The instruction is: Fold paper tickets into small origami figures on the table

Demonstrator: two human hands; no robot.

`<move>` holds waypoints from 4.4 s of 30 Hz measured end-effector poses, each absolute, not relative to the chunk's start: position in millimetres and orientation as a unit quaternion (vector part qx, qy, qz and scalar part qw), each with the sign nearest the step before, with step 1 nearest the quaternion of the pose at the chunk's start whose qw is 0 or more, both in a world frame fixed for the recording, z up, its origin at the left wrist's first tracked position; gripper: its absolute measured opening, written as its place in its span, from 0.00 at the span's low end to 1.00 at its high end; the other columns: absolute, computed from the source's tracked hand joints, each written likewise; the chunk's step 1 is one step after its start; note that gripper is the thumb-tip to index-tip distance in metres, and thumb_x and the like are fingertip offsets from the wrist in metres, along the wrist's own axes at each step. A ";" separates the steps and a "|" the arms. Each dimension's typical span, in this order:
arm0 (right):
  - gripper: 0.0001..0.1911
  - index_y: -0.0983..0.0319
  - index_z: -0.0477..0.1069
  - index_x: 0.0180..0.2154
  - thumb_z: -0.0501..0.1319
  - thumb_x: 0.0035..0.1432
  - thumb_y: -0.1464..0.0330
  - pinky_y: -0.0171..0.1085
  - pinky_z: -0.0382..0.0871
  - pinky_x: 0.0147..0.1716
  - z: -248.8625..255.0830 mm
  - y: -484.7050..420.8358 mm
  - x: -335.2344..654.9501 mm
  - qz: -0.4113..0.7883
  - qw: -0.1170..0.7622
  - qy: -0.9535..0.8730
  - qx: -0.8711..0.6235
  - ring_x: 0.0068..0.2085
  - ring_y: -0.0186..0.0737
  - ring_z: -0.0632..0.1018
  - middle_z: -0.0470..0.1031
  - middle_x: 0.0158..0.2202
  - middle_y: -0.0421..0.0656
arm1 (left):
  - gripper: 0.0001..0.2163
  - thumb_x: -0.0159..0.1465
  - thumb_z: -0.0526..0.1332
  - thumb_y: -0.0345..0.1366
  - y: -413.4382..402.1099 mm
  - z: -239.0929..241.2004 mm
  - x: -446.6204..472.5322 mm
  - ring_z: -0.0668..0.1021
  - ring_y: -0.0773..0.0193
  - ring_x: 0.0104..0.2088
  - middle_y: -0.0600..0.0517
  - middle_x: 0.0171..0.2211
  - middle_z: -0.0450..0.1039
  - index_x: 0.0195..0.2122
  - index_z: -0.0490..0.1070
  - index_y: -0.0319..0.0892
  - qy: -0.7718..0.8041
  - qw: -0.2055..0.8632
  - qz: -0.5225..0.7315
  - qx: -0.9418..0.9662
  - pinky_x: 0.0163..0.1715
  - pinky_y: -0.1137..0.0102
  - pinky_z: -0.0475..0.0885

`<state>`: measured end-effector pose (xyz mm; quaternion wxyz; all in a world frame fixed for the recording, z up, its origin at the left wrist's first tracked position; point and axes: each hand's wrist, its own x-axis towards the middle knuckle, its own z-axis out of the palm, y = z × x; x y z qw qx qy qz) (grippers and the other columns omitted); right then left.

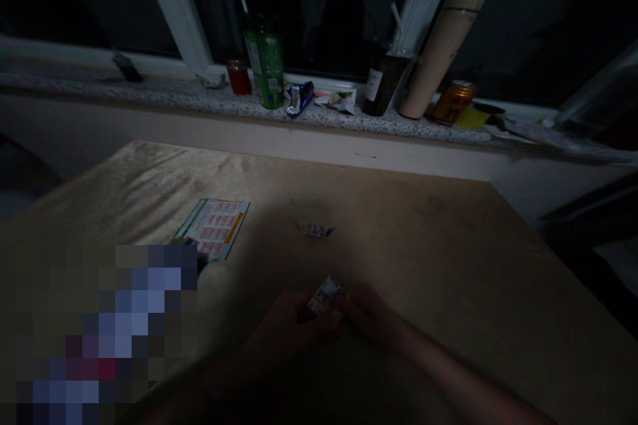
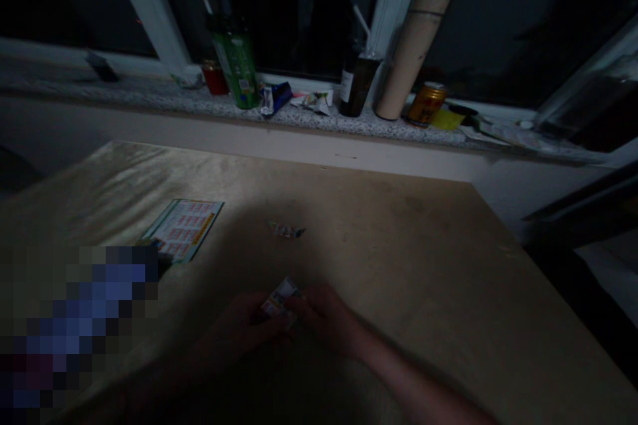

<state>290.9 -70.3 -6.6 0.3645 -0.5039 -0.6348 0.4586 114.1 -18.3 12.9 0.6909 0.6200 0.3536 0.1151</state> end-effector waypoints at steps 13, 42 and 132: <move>0.29 0.63 0.64 0.22 0.45 0.63 0.50 0.30 0.58 0.22 -3.4 -70.6 289.8 0.470 0.361 -0.625 -0.509 0.22 0.30 0.62 0.62 0.19 0.36 | 0.20 0.62 0.55 0.51 -14.6 7.8 111.2 0.79 0.60 0.30 0.50 0.29 0.78 0.33 0.74 0.38 0.326 0.713 0.115 0.609 0.32 0.70 0.70; 0.18 0.61 0.63 0.24 0.52 0.61 0.58 0.31 0.58 0.25 -4.1 -68.6 287.5 0.419 0.424 -0.581 -0.553 0.25 0.32 0.63 0.61 0.22 0.36 | 0.08 0.58 0.60 0.38 -19.8 17.1 112.5 0.77 0.61 0.30 0.53 0.28 0.76 0.30 0.75 0.39 0.317 0.651 0.010 0.690 0.28 0.74 0.66; 0.09 0.60 0.77 0.25 0.65 0.51 0.61 0.32 0.70 0.24 -2.4 -75.5 289.2 0.410 0.532 -0.510 -0.538 0.25 0.36 0.77 0.78 0.24 0.41 | 0.20 0.57 0.65 0.40 -6.5 17.8 108.6 0.79 0.56 0.41 0.50 0.41 0.79 0.51 0.70 0.46 0.367 0.661 0.210 0.620 0.42 0.64 0.71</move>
